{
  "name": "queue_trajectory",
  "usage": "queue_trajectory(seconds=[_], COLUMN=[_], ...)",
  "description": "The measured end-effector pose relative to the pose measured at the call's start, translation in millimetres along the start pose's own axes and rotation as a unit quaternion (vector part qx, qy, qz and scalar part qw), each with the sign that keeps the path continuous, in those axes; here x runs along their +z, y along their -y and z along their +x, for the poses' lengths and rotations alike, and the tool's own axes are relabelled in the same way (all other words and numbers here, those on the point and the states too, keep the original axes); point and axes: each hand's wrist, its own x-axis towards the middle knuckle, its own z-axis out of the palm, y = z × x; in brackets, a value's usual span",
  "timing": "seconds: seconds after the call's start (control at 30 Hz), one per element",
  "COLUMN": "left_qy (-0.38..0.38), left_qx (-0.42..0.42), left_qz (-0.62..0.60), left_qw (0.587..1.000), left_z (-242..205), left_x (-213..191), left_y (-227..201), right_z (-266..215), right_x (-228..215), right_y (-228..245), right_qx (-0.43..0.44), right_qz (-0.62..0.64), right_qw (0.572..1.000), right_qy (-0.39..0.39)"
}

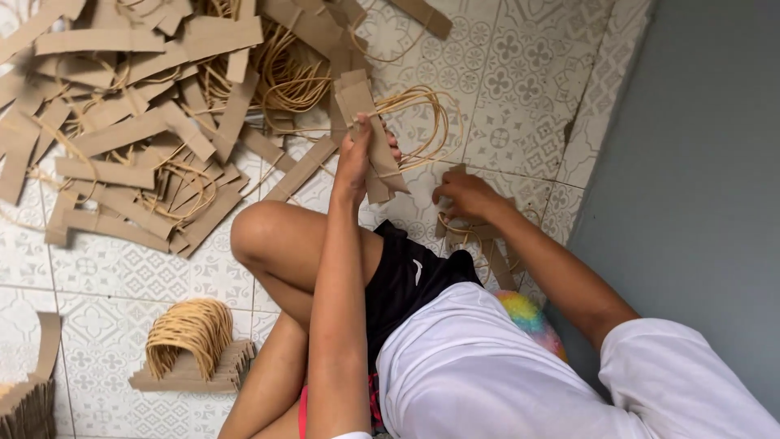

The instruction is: The person is assembling handles for paper bags by inserting twisted paper loops into pre-cut cardboard strips while sitting on the floor.

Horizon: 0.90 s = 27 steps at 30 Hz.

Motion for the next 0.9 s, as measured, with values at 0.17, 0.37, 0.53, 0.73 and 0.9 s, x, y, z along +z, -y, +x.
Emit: queue_trajectory(seconds=[0.17, 0.37, 0.53, 0.73, 0.9], left_qy=[-0.001, 0.001, 0.022, 0.028, 0.020], left_qx=[-0.038, -0.036, -0.029, -0.005, 0.047], left_qz=[0.008, 0.014, 0.003, -0.042, 0.014], left_qw=[0.999, 0.999, 0.999, 0.999, 0.999], left_z=[-0.1, -0.6, -1.7, -5.2, -10.5], left_x=[-7.6, -12.1, -10.2, -12.6, -8.1], left_y=[12.9, 22.2, 27.7, 25.8, 24.9], right_z=[3.6, -18.8, -53.6, -80.8, -70.5], right_x=[12.2, -22.8, -60.2, -83.2, -92.9], right_y=[-13.0, -26.4, -43.6, -60.4, -23.4], right_qx=[-0.012, 0.077, 0.131, 0.159, 0.044], right_qz=[-0.002, 0.081, 0.203, 0.294, 0.502], right_qw=[0.998, 0.991, 0.958, 0.904, 0.809], right_qy=[-0.056, -0.078, -0.155, -0.268, -0.302])
